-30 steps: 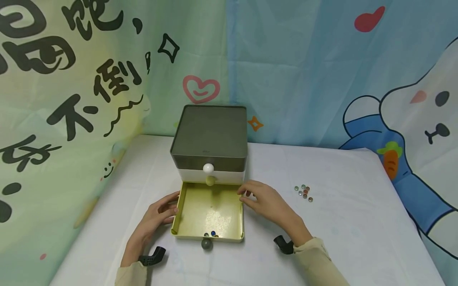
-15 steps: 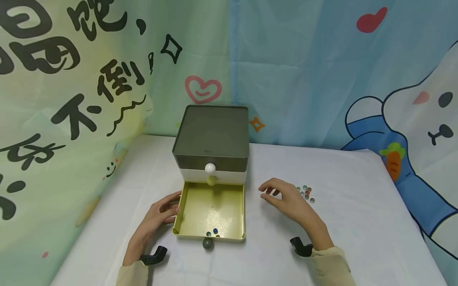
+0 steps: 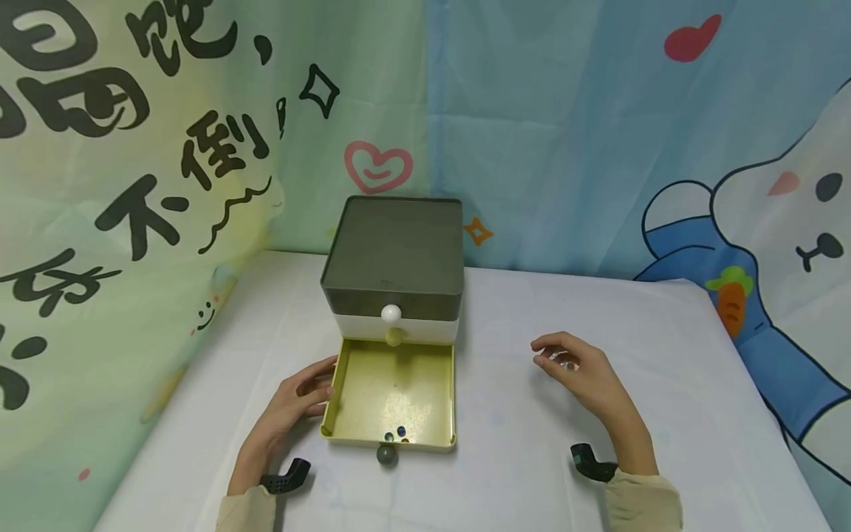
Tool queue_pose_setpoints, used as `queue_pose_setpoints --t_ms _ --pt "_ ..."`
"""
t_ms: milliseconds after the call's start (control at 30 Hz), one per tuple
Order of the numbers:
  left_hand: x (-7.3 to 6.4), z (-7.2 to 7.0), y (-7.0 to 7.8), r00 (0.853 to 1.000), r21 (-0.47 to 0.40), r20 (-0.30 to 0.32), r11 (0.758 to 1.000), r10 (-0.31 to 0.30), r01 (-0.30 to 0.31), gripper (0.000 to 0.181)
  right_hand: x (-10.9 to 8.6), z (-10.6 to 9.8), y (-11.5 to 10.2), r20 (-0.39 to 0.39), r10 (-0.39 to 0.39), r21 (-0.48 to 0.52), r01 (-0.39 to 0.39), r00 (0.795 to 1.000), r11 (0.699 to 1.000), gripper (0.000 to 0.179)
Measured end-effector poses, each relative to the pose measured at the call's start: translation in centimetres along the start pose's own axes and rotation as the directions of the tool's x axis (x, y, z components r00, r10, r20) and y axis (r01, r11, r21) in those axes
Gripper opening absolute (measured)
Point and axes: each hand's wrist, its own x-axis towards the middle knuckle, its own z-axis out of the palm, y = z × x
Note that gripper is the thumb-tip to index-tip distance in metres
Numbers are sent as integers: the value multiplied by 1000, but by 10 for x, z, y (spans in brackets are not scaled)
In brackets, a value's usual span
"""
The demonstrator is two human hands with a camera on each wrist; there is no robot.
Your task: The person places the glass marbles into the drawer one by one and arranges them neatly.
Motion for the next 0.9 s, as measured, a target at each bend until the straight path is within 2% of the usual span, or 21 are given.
queue_pose_setpoints --t_ms 300,433,567,800,900 --pt "-3 1 1 1000 4 5 1000 -10 10 64 -15 -14 27 -100 36 45 -31 994 998 28" --pt "-4 -1 3 1000 3 6 1000 -9 9 64 -16 -19 34 -118 47 74 -38 992 997 28" --pt "-5 -3 4 1000 -1 -2 1000 -17 17 64 -16 -24 41 -107 74 48 -69 991 996 31" --pt "-2 -1 3 1000 -2 -9 1000 -14 14 64 -25 -40 60 -119 183 -43 -190 976 981 41" --pt "-1 0 1 1000 -5 -15 1000 -12 11 63 -28 -43 68 -87 212 -81 -219 973 972 44"
